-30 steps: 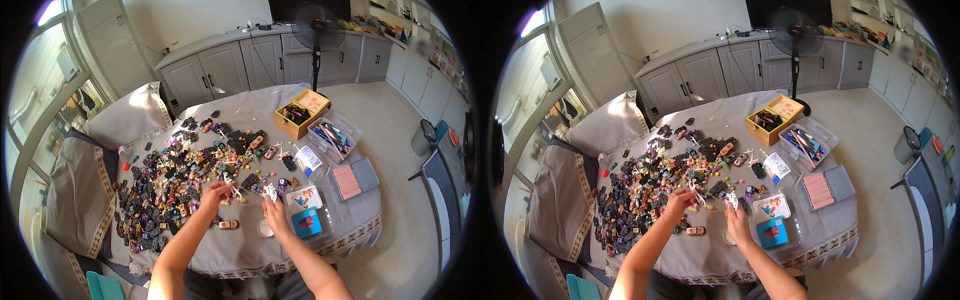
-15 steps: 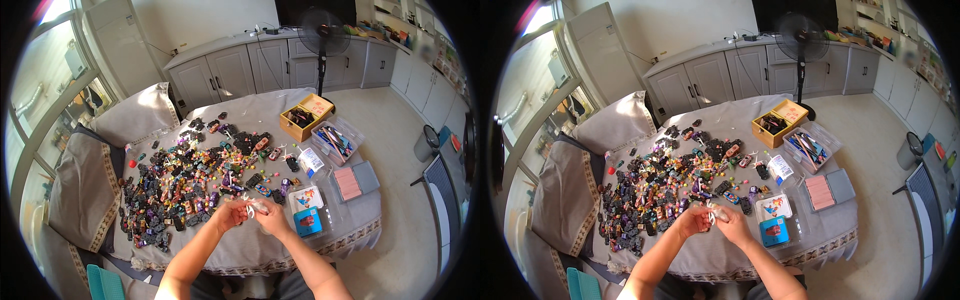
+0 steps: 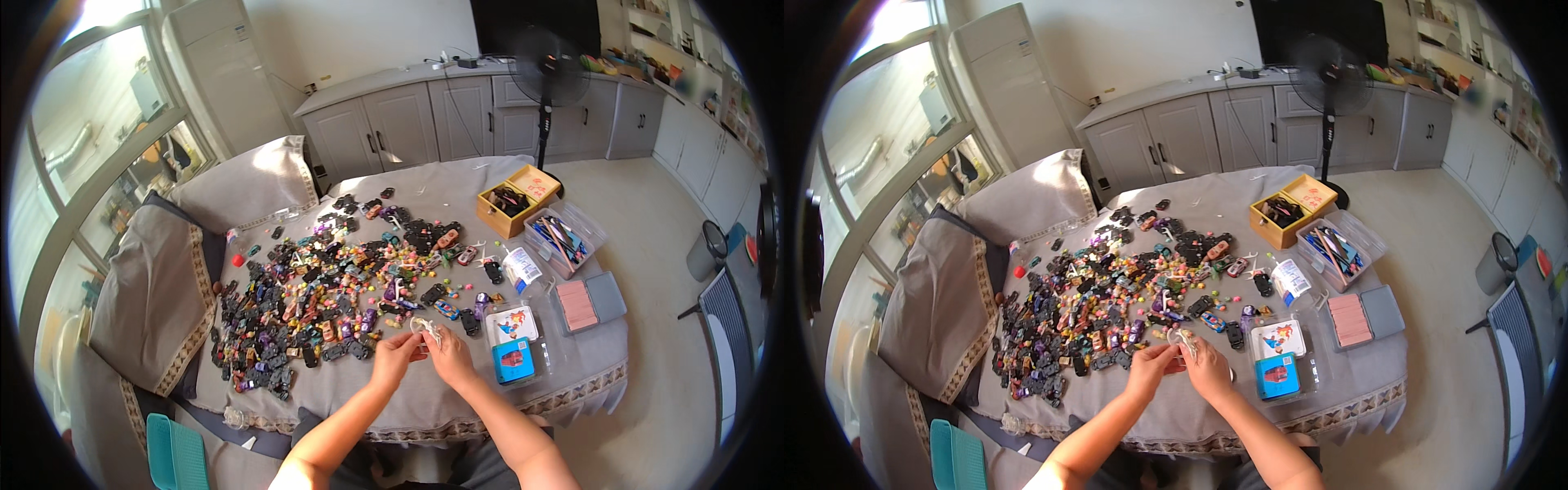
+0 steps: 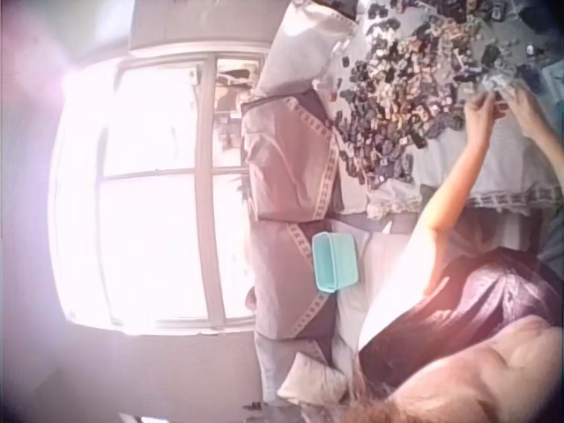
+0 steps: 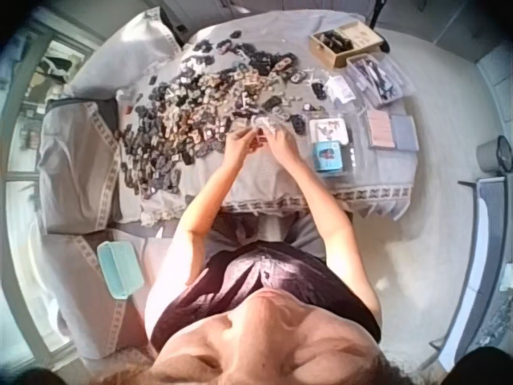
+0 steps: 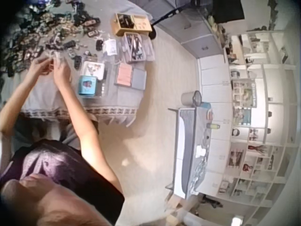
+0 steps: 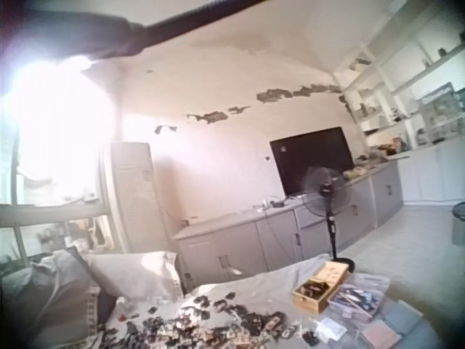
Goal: The person sorts a large pile of Lego pieces on a sofa, picking up white plastic connectors and small Lego bricks. They place the connectors into a blue basket and organize the bricks into a wooden box.
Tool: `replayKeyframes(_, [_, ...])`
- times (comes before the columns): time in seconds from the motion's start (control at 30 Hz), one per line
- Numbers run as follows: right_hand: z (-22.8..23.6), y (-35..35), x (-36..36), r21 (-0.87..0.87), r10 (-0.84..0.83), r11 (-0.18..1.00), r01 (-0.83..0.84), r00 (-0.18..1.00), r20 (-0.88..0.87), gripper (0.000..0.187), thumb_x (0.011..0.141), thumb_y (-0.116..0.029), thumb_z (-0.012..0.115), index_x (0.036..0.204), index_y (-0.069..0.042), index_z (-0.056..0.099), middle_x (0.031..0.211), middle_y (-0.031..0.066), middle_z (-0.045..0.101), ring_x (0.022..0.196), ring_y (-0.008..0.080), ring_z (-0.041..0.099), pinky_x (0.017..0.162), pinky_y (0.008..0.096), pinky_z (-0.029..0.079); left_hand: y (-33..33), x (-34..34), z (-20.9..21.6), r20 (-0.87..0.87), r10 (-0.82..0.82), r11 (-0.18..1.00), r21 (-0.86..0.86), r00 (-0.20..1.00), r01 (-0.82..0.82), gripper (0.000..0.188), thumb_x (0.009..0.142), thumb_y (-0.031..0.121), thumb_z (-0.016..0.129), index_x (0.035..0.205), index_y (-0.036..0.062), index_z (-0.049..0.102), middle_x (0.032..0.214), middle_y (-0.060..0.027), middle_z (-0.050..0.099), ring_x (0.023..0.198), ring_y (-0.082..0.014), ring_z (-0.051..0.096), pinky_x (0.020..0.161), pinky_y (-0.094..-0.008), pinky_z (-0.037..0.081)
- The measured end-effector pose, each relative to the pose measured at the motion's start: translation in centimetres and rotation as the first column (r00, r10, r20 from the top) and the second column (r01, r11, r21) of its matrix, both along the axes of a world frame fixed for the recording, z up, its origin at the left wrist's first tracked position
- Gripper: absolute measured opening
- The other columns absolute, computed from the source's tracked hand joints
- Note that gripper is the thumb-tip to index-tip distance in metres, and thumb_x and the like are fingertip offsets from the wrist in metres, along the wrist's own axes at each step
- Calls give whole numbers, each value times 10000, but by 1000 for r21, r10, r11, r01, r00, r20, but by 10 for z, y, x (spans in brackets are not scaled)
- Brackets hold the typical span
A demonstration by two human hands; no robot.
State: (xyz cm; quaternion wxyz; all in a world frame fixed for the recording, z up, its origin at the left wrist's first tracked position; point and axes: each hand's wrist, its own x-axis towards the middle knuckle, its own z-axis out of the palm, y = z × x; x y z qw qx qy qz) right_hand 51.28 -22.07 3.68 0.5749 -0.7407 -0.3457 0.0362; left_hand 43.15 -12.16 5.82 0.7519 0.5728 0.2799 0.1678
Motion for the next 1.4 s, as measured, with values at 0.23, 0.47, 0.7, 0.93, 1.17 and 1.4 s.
replayKeyframes(0.23, [1,9,-43,-167,0,986,-4,1000,-27,256,878,-261,473,934,-12,485,782,228,596,754,410,577,656,472,451,-20,-48,-19,100,27,1000,-3,995,-27,291,886,136,520,1102,-57,551,1013,-105,598,885,-195,609,809,-317,494])
replayKeyframes(0.47, [26,36,-116,-379,152,925,-17,932,329,218,818,-224,534,900,-38,457,727,202,582,692,374,587,600,453,468,-23,-108,14,100,248,947,-235,964,-219,414,886,357,526,1119,25,444,965,-57,581,943,-160,559,856,-302,414])
replayKeyframes(0.7, [72,72,-195,-405,434,881,-244,757,489,109,824,-120,474,884,-33,446,800,172,590,727,345,598,616,442,484,20,-185,17,311,446,810,-538,839,-231,305,928,336,454,992,48,532,947,-45,595,867,-141,553,766,-285,440])
replayKeyframes(0.93, [89,119,-274,-554,685,710,-436,610,398,196,840,-123,430,998,-10,452,905,202,587,830,361,591,705,464,477,53,-273,32,322,607,741,-560,726,-371,603,790,551,538,1003,-13,548,967,-88,608,910,-169,568,830,-297,442])
replayKeyframes(1.17, [61,175,-335,-517,707,707,-483,474,524,209,867,-140,367,882,14,507,803,208,581,743,375,592,654,453,484,97,-333,14,308,698,655,-640,646,-403,526,921,431,409,1077,-60,516,1037,-136,583,963,-215,565,853,-337,456])
replayKeyframes(1.4, [43,212,-413,-449,799,597,-665,542,260,248,827,-130,481,1046,-17,514,974,227,545,892,388,552,756,452,454,146,-409,-34,222,857,501,-568,465,-653,332,942,331,414,981,19,521,1003,-127,600,893,-208,574,811,-338,469])
